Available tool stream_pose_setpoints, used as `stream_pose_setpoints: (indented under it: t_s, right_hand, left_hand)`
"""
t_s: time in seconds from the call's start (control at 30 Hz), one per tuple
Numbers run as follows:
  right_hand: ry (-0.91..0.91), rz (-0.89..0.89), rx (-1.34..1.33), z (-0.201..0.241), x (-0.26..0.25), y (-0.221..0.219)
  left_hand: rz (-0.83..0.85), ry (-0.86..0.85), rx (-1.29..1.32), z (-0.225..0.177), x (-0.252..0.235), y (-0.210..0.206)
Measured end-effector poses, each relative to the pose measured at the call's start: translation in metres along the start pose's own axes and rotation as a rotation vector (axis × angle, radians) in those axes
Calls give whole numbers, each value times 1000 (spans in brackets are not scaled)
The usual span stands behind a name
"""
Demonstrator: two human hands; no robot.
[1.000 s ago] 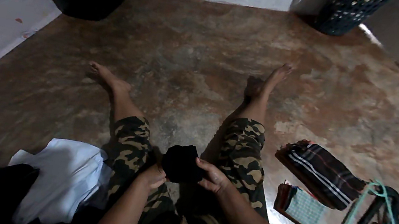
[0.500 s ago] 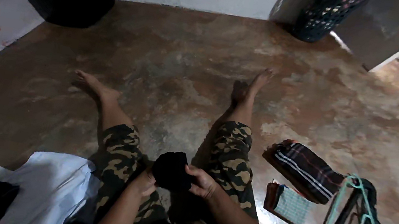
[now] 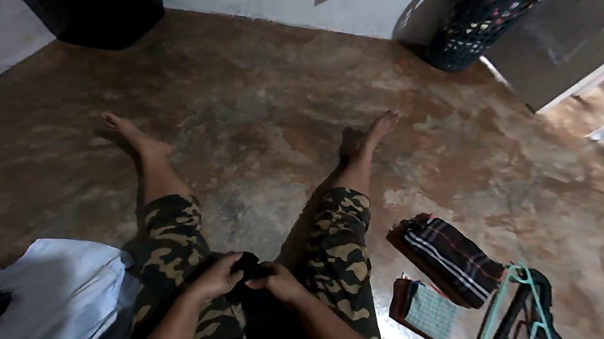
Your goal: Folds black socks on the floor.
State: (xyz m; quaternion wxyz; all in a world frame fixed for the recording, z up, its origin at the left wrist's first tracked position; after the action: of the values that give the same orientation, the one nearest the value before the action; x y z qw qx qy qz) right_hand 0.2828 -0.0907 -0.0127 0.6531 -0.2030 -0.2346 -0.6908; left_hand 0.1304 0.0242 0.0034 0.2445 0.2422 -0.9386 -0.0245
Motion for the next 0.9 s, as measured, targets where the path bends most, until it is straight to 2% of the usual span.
stream_pose_setpoints:
  t_s: [0.1,0.17,0.27,0.37,0.5,0.67,0.8,0.9]
  right_hand:
    - [-82,-63,-26,-6,-5,-9]
    - [-110,-120,-103,-10,-12,-12]
    - [-139,-206,-262,-8,-24,-11]
    - [-165,-324,-477,-4,-30,-8]
    - [-185,-440,-679,1,-28,-5]
    - [-221,-516,-789,-2,-27,1]
    - [-204,-524,-805,-2,-29,2]
    - [-194,-425,-786,1,-25,6]
  left_hand:
    - [-19,57,-321,-10,-5,-5]
    - [-121,96,-408,-15,-3,-13]
    - [-261,145,-444,-29,6,-34]
    - [-421,91,-345,-28,11,-41]
    - [-328,182,-376,-36,15,-41]
    - [-209,33,-474,-43,14,-58]
    - [-290,47,-386,-38,9,-61]
    - [-324,110,-338,-26,4,-48]
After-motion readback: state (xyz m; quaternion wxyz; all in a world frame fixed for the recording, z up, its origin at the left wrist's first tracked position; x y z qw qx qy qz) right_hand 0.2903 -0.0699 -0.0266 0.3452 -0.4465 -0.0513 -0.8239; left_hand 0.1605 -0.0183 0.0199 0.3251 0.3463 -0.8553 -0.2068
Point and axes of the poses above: each hand's wrist, its own x-axis away from the middle knuckle, its own y-axis out of the back of the hand, z = x × y, the point moved 1 cm from there along -x, towards the middle knuckle, and after that the axes turned 9 degrees about x, right-handed, at the moved point
